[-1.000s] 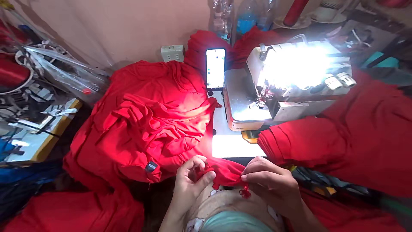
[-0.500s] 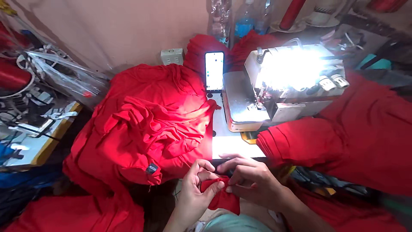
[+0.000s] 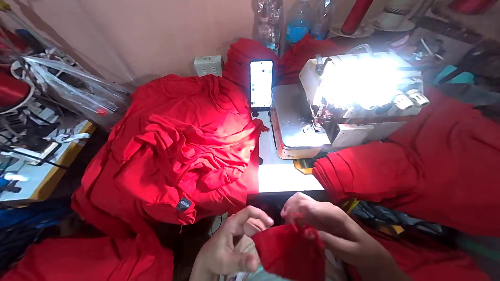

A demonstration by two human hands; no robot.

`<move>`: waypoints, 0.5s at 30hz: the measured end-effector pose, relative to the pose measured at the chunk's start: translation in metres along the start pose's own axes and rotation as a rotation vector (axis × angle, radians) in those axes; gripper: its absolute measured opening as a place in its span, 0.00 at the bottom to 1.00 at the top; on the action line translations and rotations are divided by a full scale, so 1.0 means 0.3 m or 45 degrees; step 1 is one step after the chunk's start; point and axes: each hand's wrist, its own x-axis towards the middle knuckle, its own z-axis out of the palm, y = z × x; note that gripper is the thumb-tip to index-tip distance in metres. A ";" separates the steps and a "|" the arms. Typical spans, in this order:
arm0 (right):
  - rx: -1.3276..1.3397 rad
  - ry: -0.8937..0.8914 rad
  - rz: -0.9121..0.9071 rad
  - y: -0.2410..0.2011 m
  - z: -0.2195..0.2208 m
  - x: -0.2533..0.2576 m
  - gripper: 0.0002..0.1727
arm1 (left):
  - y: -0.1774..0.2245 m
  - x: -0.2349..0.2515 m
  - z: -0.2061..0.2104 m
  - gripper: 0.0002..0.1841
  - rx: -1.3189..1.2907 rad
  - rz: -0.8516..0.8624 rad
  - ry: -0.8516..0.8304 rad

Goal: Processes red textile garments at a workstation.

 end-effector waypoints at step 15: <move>-0.636 0.277 -0.071 -0.044 0.050 -0.034 0.11 | -0.173 0.089 0.103 0.13 0.972 0.274 0.630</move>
